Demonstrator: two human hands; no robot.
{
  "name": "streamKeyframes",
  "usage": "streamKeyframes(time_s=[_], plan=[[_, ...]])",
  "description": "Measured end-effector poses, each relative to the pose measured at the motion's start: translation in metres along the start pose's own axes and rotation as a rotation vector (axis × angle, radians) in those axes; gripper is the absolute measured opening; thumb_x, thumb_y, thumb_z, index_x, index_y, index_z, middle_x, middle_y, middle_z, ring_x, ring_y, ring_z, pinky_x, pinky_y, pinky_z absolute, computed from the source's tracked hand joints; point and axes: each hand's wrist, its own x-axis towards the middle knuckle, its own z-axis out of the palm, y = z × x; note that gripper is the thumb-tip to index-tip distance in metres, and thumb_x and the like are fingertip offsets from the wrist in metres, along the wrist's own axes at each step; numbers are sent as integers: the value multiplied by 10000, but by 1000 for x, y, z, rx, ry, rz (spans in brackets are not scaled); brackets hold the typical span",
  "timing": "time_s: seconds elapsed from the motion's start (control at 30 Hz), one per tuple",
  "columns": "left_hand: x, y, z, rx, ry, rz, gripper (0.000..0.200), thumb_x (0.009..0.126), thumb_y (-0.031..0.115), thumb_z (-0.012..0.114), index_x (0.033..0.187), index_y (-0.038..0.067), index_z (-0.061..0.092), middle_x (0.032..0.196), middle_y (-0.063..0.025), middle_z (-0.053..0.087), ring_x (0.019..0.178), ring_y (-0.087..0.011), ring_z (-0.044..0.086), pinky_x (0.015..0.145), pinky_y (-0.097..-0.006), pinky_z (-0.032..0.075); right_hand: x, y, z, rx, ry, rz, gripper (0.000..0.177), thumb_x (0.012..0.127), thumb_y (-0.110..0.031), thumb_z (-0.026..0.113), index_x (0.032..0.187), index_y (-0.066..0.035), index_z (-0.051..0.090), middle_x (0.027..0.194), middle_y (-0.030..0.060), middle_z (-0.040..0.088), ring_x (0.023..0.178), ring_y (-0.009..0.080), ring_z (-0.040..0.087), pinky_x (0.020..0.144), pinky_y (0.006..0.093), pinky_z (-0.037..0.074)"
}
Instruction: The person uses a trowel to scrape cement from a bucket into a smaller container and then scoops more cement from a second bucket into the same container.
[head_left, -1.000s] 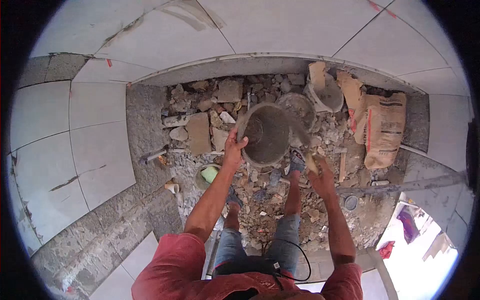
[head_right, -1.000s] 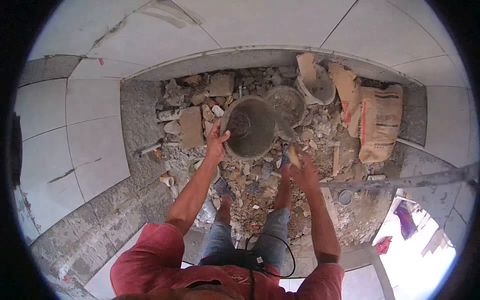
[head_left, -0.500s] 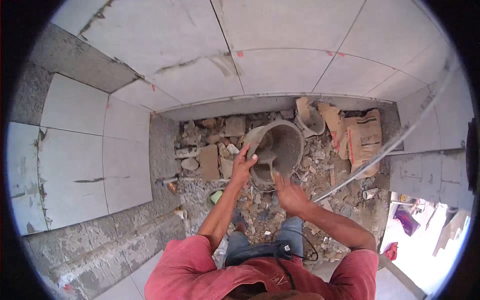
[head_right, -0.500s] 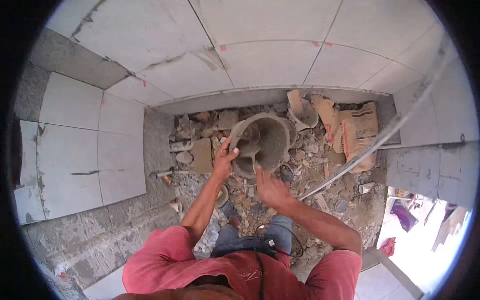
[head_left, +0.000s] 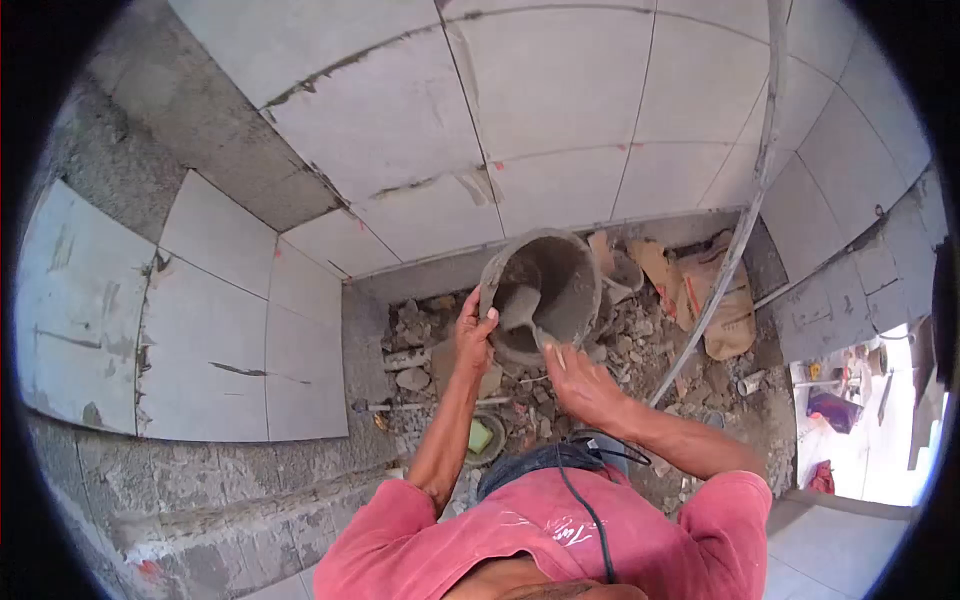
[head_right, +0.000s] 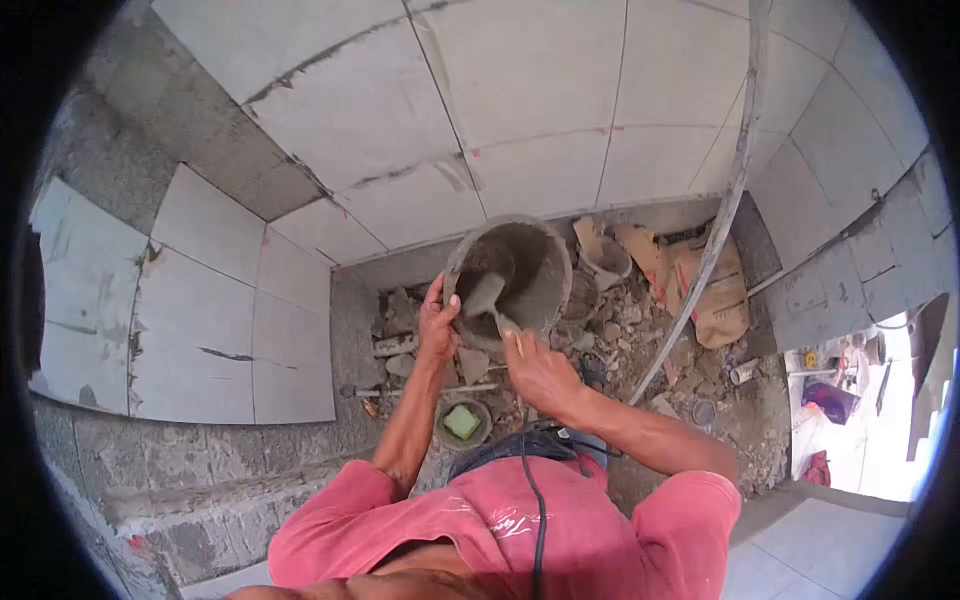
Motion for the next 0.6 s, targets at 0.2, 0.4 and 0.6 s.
streamKeyframes(time_s=[0.2,0.4,0.6], plan=[[-21,32,-24,-64,26,86,503,834,15,604,1308,28,437,1245,-66,537,1110,-175,523,949,-320,419,-16,-7,-21,-106,-103,-73,556,718,-36,567,1243,21,392,922,209,522,819,348,593,614,445,514],[-37,45,-24,5,58,188,499,826,32,624,1294,13,450,1239,-62,534,1115,-178,510,967,-309,396,7,-69,-21,-104,174,-113,416,793,-58,476,1177,90,416,919,233,539,744,348,614,508,392,526],[-54,75,-38,-79,101,162,510,834,14,605,1314,32,434,1248,-62,529,1109,-168,516,948,-305,409,-23,-47,-21,-210,-10,-348,438,775,-65,493,1172,106,419,917,230,541,728,322,610,482,393,522]])
